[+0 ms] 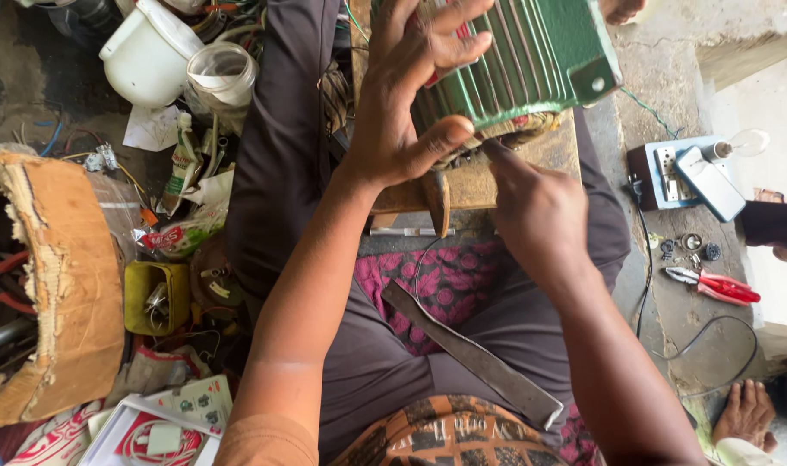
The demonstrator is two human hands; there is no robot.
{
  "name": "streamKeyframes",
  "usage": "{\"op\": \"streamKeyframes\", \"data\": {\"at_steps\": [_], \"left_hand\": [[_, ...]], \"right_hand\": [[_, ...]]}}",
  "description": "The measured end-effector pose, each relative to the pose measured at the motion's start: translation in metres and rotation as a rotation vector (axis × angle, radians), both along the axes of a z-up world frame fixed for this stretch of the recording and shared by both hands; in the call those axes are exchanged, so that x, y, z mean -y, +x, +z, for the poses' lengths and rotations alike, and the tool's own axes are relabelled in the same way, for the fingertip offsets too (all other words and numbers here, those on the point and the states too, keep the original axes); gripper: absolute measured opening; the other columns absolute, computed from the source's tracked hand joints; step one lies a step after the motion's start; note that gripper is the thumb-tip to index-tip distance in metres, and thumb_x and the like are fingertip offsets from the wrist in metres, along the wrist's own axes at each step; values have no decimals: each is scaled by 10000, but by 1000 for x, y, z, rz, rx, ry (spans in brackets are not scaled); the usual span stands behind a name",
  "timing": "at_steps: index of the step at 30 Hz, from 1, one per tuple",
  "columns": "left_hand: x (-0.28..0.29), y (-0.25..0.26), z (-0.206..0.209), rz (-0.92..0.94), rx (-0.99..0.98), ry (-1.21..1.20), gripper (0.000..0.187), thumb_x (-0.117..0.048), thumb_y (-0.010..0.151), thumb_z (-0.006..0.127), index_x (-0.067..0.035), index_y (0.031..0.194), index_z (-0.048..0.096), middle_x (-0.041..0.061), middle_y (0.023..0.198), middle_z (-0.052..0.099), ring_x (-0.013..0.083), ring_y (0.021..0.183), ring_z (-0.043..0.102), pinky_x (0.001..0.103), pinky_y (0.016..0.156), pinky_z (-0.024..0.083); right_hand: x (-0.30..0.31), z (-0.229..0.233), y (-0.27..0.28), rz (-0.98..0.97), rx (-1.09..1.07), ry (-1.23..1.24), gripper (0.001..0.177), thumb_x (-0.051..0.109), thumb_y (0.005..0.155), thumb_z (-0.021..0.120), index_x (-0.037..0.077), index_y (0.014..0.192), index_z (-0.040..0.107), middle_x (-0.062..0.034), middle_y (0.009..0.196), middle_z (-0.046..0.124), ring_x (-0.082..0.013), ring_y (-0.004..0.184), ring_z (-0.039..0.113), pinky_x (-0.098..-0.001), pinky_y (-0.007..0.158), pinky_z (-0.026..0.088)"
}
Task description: The person uses a flat metal tool to scrape and clean the interior windings of a green electric motor placed on a small wooden stool. They repeatedly insert the tool into the motor opening and scrape along the inner surface, occasionally adjusting the motor's position.
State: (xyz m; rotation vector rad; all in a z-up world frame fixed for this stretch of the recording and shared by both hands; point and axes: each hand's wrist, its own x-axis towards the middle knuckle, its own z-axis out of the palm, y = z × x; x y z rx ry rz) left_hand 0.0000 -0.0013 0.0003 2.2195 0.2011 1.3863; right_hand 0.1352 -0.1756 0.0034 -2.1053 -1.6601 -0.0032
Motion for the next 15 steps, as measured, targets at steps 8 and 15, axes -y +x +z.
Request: {"op": "streamKeyframes", "data": {"at_steps": [8, 15], "left_hand": [[31, -14, -3, 187, -199, -6, 828, -552, 875, 873, -148, 1490, 492, 147, 1616, 387, 412, 1580, 238, 549, 1320, 225], [61, 0, -57, 393, -34, -194, 1059, -265, 946, 890, -193, 1652, 105, 152, 1690, 170, 322, 1586, 229, 447, 1321, 280]], "right_hand": [[82, -45, 26, -16, -250, -145, 207, 176, 901, 726, 146, 1106, 729, -138, 882, 751, -306, 761, 743, -386, 672, 561], [70, -199, 40, 240, 67, -557, 165, 240, 854, 693, 200, 997, 765, -83, 906, 756, -322, 858, 733, -459, 694, 564]]}}
